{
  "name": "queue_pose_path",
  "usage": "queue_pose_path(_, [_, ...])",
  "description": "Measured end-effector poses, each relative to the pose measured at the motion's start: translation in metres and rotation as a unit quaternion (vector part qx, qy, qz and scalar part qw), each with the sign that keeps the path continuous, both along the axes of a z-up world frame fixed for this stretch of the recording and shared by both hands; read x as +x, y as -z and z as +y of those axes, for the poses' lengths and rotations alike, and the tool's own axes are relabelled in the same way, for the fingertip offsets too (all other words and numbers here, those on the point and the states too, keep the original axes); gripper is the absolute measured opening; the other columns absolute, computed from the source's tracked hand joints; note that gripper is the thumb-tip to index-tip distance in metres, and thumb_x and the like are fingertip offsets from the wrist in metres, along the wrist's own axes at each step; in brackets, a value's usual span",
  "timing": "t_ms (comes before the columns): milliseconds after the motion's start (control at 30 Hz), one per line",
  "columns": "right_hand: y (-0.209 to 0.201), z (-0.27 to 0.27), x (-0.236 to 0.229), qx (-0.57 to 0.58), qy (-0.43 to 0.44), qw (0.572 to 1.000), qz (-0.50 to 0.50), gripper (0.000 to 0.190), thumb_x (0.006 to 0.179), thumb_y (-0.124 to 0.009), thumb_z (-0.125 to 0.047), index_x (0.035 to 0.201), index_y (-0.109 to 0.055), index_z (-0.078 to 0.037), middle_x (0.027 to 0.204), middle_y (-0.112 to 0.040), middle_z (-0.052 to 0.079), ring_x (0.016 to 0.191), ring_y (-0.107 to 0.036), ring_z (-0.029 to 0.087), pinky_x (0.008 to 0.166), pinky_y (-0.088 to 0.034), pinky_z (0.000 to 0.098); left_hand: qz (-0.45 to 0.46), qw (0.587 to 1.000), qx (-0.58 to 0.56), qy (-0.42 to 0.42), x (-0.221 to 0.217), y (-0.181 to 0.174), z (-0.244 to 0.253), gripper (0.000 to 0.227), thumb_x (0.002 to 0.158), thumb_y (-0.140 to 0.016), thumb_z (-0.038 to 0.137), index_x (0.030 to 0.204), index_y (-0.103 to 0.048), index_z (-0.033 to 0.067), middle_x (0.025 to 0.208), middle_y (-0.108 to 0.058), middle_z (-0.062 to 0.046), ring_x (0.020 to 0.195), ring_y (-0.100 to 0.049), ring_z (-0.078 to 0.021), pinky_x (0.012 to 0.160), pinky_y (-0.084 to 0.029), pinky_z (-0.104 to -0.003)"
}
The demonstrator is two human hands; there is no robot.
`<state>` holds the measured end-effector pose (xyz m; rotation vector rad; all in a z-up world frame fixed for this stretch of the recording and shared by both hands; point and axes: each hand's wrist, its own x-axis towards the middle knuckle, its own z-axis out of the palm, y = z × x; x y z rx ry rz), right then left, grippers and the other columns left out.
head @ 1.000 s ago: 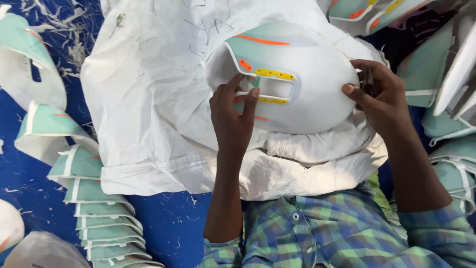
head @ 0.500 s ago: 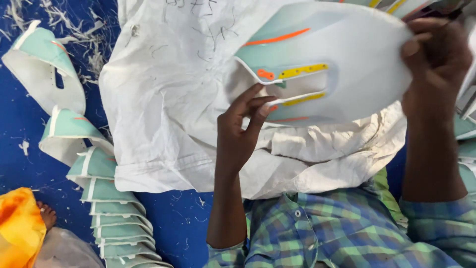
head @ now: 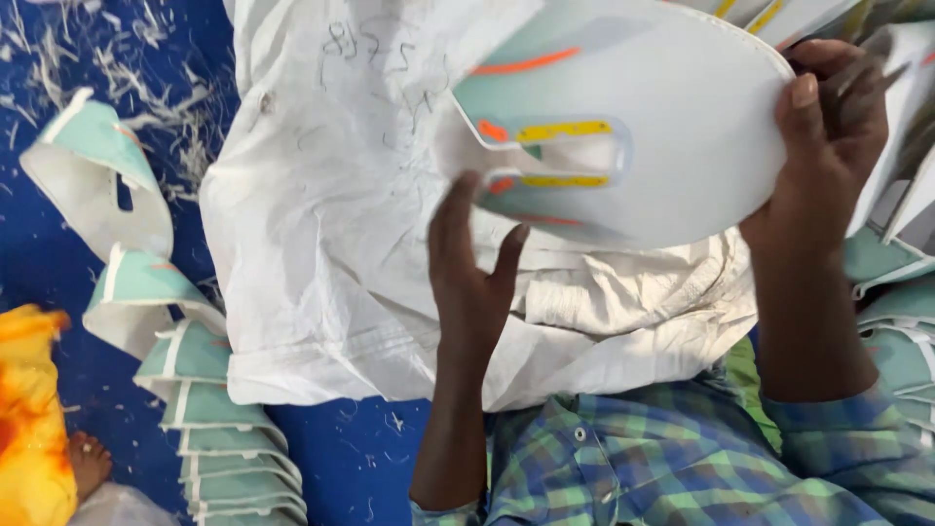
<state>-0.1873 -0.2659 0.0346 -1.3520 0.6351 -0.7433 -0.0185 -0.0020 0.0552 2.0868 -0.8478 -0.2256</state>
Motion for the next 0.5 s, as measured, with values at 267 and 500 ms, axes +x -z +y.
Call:
queue_pose_path(267, [-0.087, 0.097, 0.044, -0.604, -0.263, 0.752, -0.032, 0.036, 0.094, -0.084, -0.03, 0.119, -0.07, -0.008, 0.113, -0.079, 0.017, 0.064, -0.062, 0.013, 0.054, -0.046, 0.0287, 0.603, 0.689, -0.402, 0.004, -0.001, 0.026, 0.001, 0.074, 0.092, -0.073, 0.03, 0.154, -0.04, 0.008, 0.147, -0.052, -0.015, 0.131, -0.059, -0.0283, 0.107, -0.054, -0.043])
queue_pose_path(500, [-0.027, 0.075, 0.015, -0.326, -0.221, 0.895, 0.211, 0.034, 0.091, -0.079, -0.018, 0.123, -0.07, -0.008, 0.103, -0.072, 0.005, 0.074, -0.065, 0.014, 0.066, -0.052, 0.0286, 0.676, 0.695, -0.244, -0.009, 0.029, 0.091, -0.022, 0.054, 0.091, -0.072, 0.009, 0.139, -0.055, -0.0095, 0.119, -0.07, -0.017, 0.106, -0.07, -0.0275, 0.089, -0.057, -0.039])
